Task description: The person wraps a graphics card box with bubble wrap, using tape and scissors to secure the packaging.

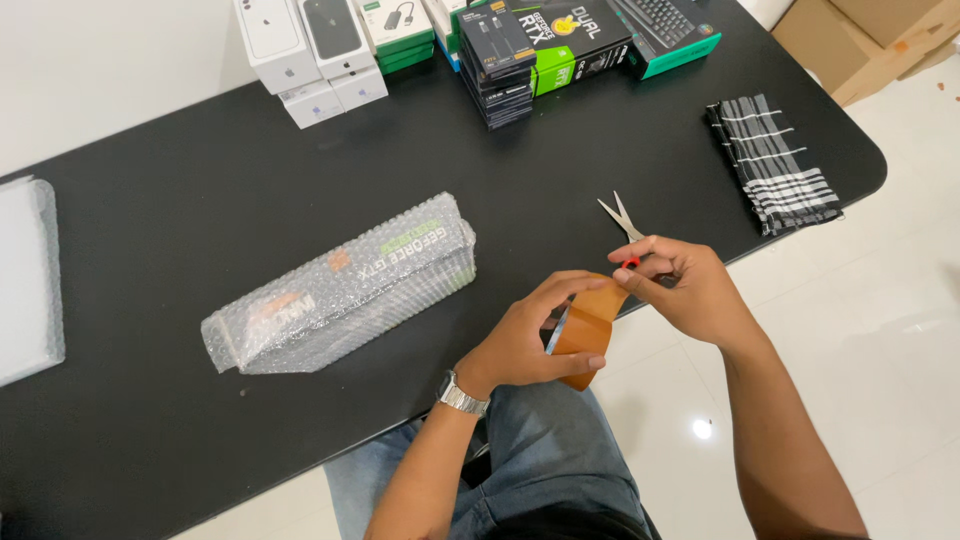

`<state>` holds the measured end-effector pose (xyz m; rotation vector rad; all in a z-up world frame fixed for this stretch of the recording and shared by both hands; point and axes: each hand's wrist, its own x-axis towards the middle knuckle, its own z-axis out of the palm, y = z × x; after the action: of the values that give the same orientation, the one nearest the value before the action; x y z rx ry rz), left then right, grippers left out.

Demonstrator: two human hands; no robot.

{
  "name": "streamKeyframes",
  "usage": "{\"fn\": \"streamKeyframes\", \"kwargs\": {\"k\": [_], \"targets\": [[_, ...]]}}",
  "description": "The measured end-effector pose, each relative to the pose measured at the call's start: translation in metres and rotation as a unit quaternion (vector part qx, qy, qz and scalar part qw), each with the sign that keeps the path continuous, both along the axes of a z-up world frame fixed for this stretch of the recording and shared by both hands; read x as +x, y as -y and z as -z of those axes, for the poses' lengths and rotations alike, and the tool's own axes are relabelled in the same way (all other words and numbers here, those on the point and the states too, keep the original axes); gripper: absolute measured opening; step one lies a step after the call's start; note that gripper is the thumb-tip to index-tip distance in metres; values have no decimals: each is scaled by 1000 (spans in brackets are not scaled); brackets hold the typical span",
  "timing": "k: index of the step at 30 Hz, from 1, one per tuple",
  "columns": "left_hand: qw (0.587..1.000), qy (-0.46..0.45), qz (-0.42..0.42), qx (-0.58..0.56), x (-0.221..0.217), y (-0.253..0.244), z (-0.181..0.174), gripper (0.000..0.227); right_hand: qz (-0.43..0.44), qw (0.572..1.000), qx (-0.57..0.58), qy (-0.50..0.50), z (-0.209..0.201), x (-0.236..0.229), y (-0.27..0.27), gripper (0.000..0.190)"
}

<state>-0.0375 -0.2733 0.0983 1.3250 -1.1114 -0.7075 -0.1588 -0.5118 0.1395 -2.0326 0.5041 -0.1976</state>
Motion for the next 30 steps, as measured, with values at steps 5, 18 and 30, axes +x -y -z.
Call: {"fn": "streamKeyframes", "kwargs": {"k": [5,18,30], "targets": [[1000,7,-9,18,0,-2,5,97,20,997,-61,44,12,-3,19,31],[996,74,-49,13,12,-17,-22,84,75,900,-317,-290,167,31,114,85],[995,78,-9,59,45,-38,-62,92,-83,981,152,-85,93,-38,91,62]]}}
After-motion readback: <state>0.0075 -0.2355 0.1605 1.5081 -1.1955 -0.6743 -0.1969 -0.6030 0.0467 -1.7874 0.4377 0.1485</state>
